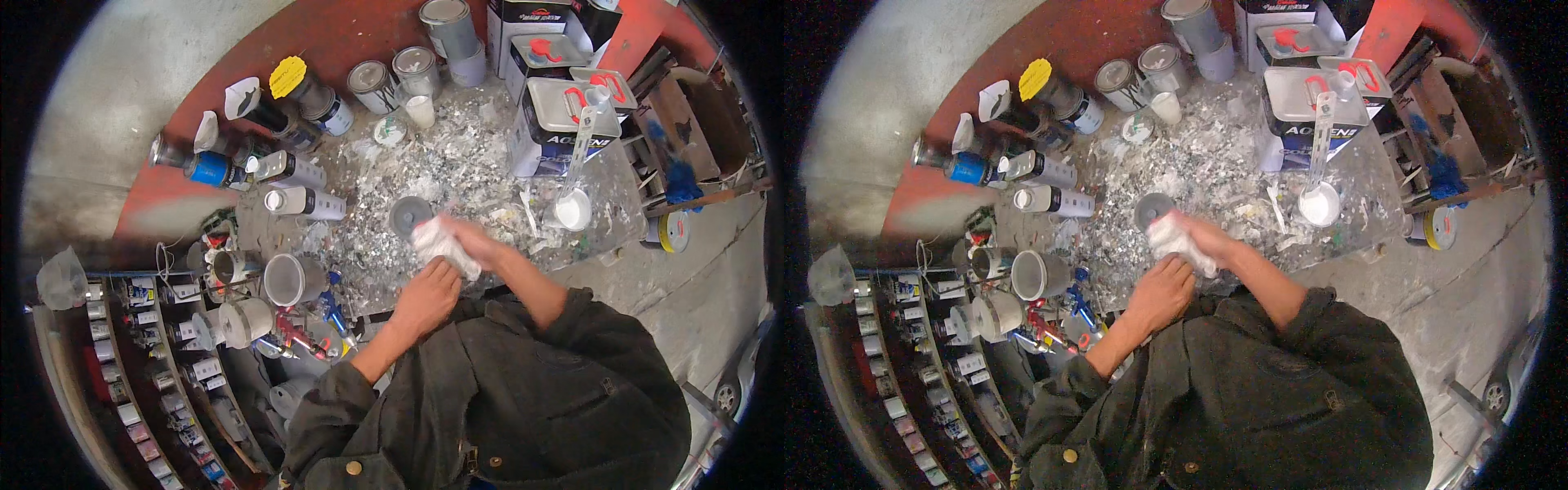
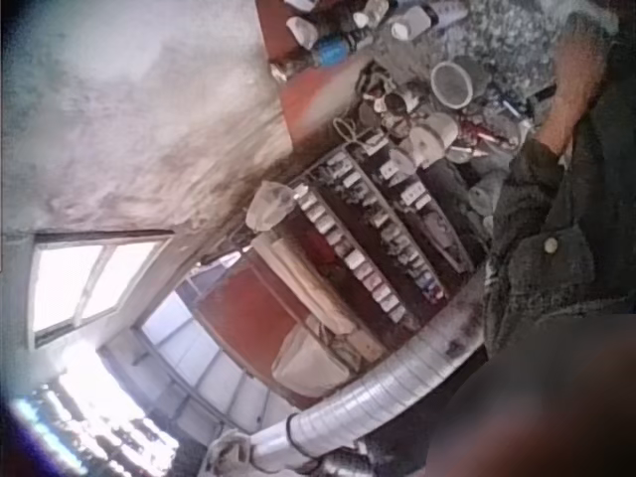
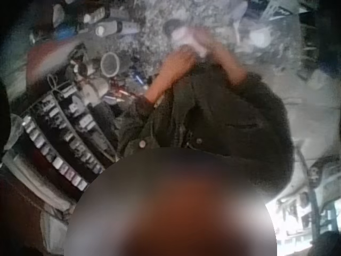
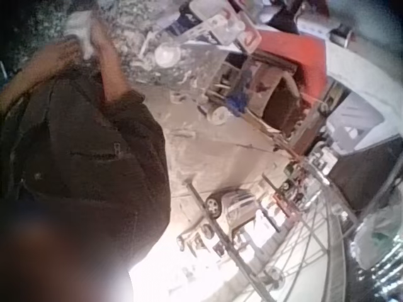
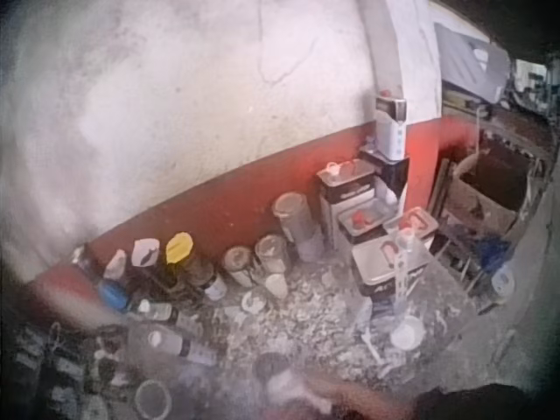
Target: The person pours white paint from a metal can into a small plastic cup, then uses a flat metal tool to stir the paint. The person repeatedly adds more paint and stirs, then pours the mixed paint into a larger white container.
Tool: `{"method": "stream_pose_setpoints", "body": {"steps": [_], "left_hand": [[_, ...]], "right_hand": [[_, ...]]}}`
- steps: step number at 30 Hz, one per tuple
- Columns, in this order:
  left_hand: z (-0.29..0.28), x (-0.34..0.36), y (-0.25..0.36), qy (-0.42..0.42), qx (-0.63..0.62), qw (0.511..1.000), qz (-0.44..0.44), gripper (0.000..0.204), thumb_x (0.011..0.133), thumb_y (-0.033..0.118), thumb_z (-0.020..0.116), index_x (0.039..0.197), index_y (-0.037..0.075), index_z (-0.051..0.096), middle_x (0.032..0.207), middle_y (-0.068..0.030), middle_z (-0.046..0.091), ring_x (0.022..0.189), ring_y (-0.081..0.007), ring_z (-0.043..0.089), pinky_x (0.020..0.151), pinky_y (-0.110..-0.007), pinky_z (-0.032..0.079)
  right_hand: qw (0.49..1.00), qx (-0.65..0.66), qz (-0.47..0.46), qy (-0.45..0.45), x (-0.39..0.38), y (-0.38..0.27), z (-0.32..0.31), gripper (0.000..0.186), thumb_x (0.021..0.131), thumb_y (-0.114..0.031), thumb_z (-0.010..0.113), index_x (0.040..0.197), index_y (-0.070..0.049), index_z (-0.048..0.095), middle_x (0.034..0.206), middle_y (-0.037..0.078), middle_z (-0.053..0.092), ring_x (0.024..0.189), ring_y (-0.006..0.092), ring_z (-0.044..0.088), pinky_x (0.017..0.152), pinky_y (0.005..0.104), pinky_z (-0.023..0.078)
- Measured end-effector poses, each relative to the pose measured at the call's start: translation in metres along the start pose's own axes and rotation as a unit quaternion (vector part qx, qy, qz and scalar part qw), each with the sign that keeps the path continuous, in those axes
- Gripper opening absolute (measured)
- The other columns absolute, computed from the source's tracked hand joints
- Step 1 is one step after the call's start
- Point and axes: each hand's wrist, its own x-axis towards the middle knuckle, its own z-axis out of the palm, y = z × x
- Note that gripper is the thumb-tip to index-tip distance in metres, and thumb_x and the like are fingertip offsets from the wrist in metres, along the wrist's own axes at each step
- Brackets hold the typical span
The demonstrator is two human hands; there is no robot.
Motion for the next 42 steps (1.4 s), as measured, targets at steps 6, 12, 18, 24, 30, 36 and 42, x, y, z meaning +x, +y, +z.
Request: {"method": "stream_pose_setpoints", "body": {"steps": [6,12,18,24,30,36,42], "left_hand": [[-0.013,0.000,-0.007,0.010,-0.295,0.954,0.042,0.018,0.083,0.021,0.074,0.098,0.013,0.080,0.092,-0.0117,0.076,0.090,-0.0342,0.072,0.083,-0.045,0.056],[-0.022,-0.013,-0.012,-0.041,-0.515,0.855,-0.041,0.023,0.083,0.016,0.080,0.105,0.012,0.082,0.105,-0.0112,0.078,0.094,-0.0270,0.075,0.092,-0.040,0.056],[-0.014,-0.040,-0.019,0.035,-0.765,0.636,-0.091,0.049,0.091,0.027,0.077,0.133,0.004,0.065,0.124,-0.0165,0.071,0.118,-0.0276,0.067,0.108,-0.045,0.048],[-0.011,-0.060,-0.038,0.360,-0.913,0.177,-0.078,0.088,0.097,0.066,0.053,0.158,0.006,0.034,0.166,-0.0201,0.027,0.155,-0.0330,0.023,0.127,-0.054,0.018],[-0.022,-0.005,-0.019,0.316,-0.946,0.071,-0.014,0.102,0.094,0.083,0.031,0.162,0.008,0.025,0.168,-0.0194,0.024,0.156,-0.0311,0.021,0.128,-0.052,0.012],[-0.060,-0.026,0.015,0.168,-0.954,0.242,-0.058,0.107,0.091,0.087,0.018,0.164,0.008,0.021,0.168,-0.0201,0.024,0.157,-0.0315,0.021,0.128,-0.049,0.012],[-0.037,-0.034,0.033,0.087,-0.901,0.425,-0.022,0.104,0.093,0.084,0.011,0.164,0.008,0.020,0.167,-0.0175,0.028,0.155,-0.0319,0.025,0.127,-0.048,0.015]], "right_hand": [[0.894,-0.424,-0.128,0.072,-0.012,0.026,0.013,0.068,0.104,-0.052,0.053,0.065,0.003,0.055,0.057,0.002,0.047,0.060,0.0113,0.042,0.054,0.0373,0.040],[0.861,-0.444,-0.242,0.056,-0.011,0.040,0.016,0.063,0.103,-0.048,0.053,0.071,0.006,0.062,0.060,0.024,0.055,0.051,0.0335,0.052,0.056,0.0476,0.044],[0.727,-0.553,-0.406,-0.026,-0.011,0.034,0.014,0.047,0.106,-0.034,0.052,0.079,0.001,0.068,0.067,0.019,0.064,0.056,0.0322,0.059,0.054,0.0406,0.047],[0.839,-0.351,-0.353,0.220,-0.023,-0.008,0.014,0.027,0.103,-0.025,0.058,0.109,0.000,0.068,0.091,0.014,0.073,0.071,0.0187,0.067,0.067,0.0328,0.053],[0.652,-0.567,-0.492,-0.106,-0.031,0.012,0.073,0.048,0.100,-0.030,0.054,0.141,-0.004,0.054,0.143,0.020,0.056,0.132,0.0371,0.053,0.114,0.0458,0.038],[0.865,-0.482,-0.127,0.065,-0.004,-0.003,-0.011,0.035,0.102,-0.030,0.053,0.113,-0.001,0.070,0.114,0.019,0.072,0.108,0.0289,0.069,0.093,0.0400,0.053],[0.769,-0.451,-0.355,0.281,0.021,-0.016,-0.054,0.029,0.104,-0.024,0.053,0.106,0.000,0.070,0.108,0.017,0.072,0.099,0.0283,0.069,0.088,0.0386,0.052]]}}
